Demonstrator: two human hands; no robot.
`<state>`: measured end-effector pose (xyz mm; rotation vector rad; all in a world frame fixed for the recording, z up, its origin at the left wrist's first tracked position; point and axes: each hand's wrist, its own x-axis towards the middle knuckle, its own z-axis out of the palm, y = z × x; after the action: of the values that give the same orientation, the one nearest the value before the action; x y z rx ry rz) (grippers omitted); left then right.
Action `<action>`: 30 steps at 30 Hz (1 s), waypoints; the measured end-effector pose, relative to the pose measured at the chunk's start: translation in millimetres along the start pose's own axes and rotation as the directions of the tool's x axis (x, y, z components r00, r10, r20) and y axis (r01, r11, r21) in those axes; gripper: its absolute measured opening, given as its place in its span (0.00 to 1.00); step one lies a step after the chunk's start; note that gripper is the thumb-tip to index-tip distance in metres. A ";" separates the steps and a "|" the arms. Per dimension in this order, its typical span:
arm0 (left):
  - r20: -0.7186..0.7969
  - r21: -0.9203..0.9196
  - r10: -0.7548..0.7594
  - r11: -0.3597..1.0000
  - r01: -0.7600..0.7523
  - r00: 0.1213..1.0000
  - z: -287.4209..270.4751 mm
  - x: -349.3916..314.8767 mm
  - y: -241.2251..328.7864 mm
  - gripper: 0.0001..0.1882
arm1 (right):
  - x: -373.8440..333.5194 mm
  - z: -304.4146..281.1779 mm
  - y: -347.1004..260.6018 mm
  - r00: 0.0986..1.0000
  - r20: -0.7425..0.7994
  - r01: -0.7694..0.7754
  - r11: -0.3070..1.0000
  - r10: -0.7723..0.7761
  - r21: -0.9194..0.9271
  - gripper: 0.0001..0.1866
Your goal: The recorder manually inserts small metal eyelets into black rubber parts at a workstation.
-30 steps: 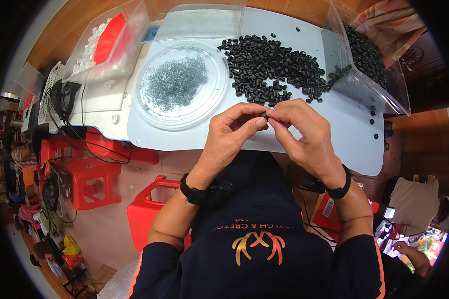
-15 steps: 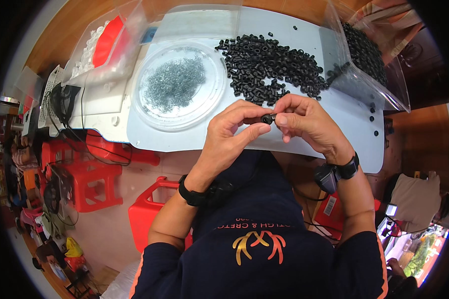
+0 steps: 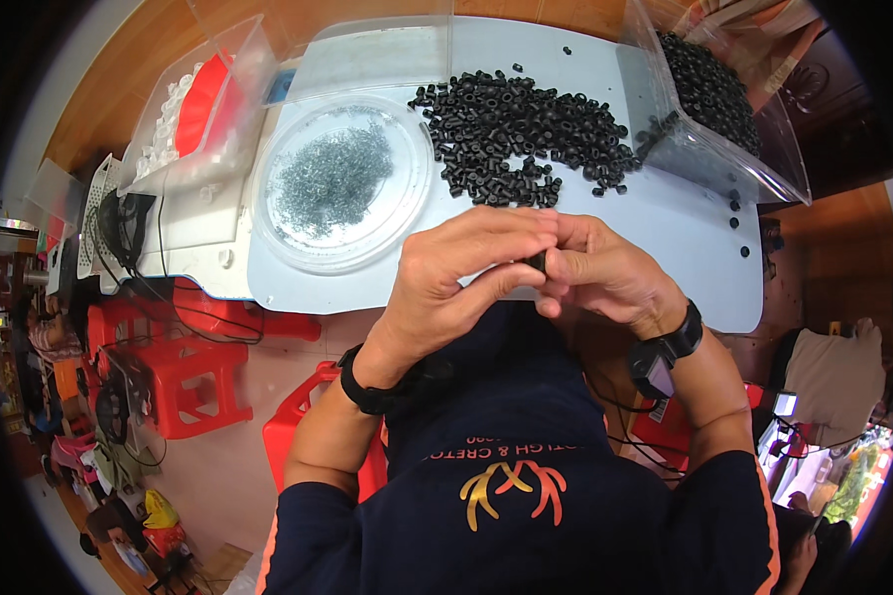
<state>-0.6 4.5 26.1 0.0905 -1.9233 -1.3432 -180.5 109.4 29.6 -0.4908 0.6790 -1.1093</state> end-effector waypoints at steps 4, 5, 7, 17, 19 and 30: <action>0.027 0.024 -0.013 1.000 0.012 1.000 5.8 2.6 -4.1 0.13 | -0.6 0.7 -1.6 0.999 -0.054 0.007 1.000 -0.008 -0.017 0.13; 0.035 0.018 0.002 1.000 -0.003 0.999 8.3 4.7 -5.4 0.13 | -3.1 1.2 -6.0 0.998 -0.059 0.004 1.000 -0.003 0.006 0.13; -0.036 0.052 -0.056 0.997 0.058 0.998 11.2 4.4 -7.2 0.15 | -5.4 0.1 -10.0 0.996 -0.090 0.009 0.998 -0.015 -0.067 0.13; -0.121 -0.202 -0.353 0.924 0.325 0.928 1.9 -28.2 -32.6 0.19 | -76.9 -25.5 -132.6 0.460 -0.198 0.217 0.326 -0.865 -0.920 0.24; -0.121 -0.219 -0.409 0.900 0.378 0.904 -0.6 -34.1 -39.5 0.19 | -84.1 -31.0 -148.4 0.155 -0.181 0.125 0.201 -0.971 -0.972 0.27; -0.161 -0.313 -0.483 0.852 0.420 0.861 -3.9 -45.1 -46.4 0.17 | -15.6 -61.6 -59.5 0.741 -0.169 -0.223 0.000 -0.650 -0.975 0.09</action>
<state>16.9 1.9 -36.2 0.5799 -1.5546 -1.8055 -267.1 99.8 29.9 -1.6157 2.1741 -0.8933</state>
